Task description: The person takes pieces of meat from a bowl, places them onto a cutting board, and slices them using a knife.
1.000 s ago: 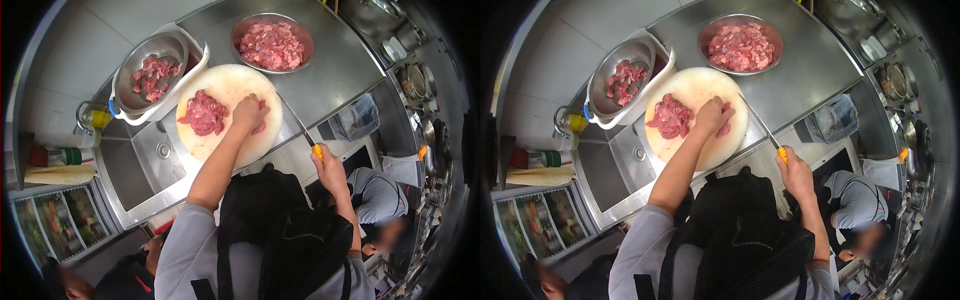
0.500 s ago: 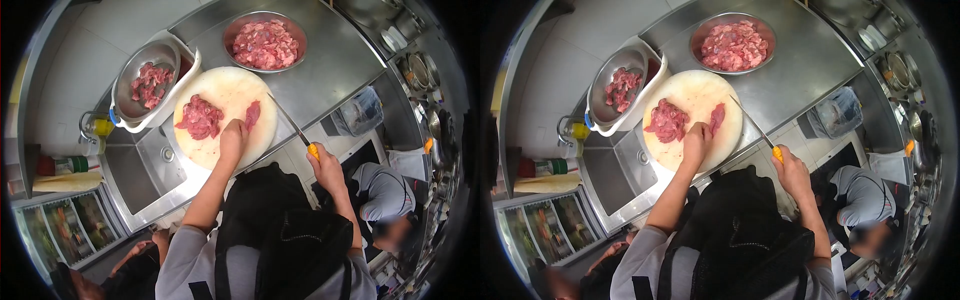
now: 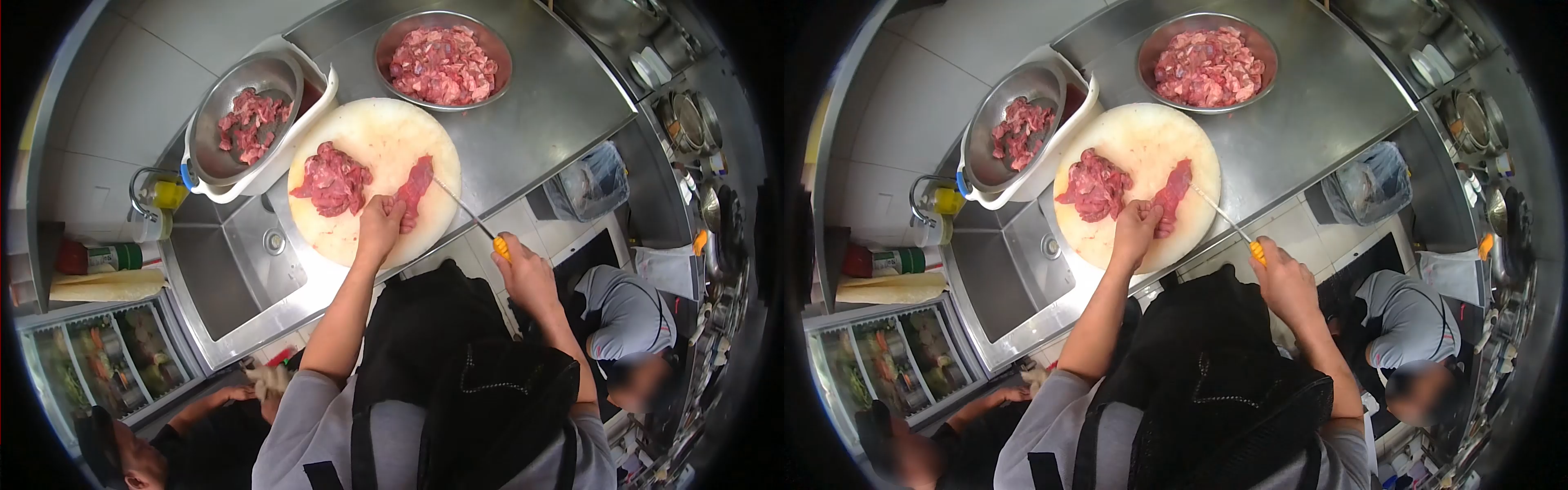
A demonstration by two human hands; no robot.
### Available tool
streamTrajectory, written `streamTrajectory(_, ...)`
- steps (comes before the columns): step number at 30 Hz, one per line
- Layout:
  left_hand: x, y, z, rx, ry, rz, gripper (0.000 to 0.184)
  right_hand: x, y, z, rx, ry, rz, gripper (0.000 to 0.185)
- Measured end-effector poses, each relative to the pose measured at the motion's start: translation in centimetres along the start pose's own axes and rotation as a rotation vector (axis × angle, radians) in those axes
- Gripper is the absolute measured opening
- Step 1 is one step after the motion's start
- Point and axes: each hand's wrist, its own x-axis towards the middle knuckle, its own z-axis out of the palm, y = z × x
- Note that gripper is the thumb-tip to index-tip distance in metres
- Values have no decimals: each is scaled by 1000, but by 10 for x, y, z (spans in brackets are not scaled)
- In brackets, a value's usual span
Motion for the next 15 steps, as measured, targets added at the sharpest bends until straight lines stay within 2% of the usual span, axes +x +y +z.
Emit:
streamTrajectory(2,-9,-4,1,-110,5,-62,16,-4,-6,5,-37,-71,-1,37)
streamTrajectory(4,-14,-6,-1,54,0,-49,18,-6,-12,8,-75,-140,-10,37)
streamTrajectory(7,-14,-4,-6,91,-37,-94,24,-12,-19,9,-128,-211,-6,37)
streamTrajectory(15,-25,-2,-9,31,-131,-222,25,-25,-32,9,-259,-343,9,37)
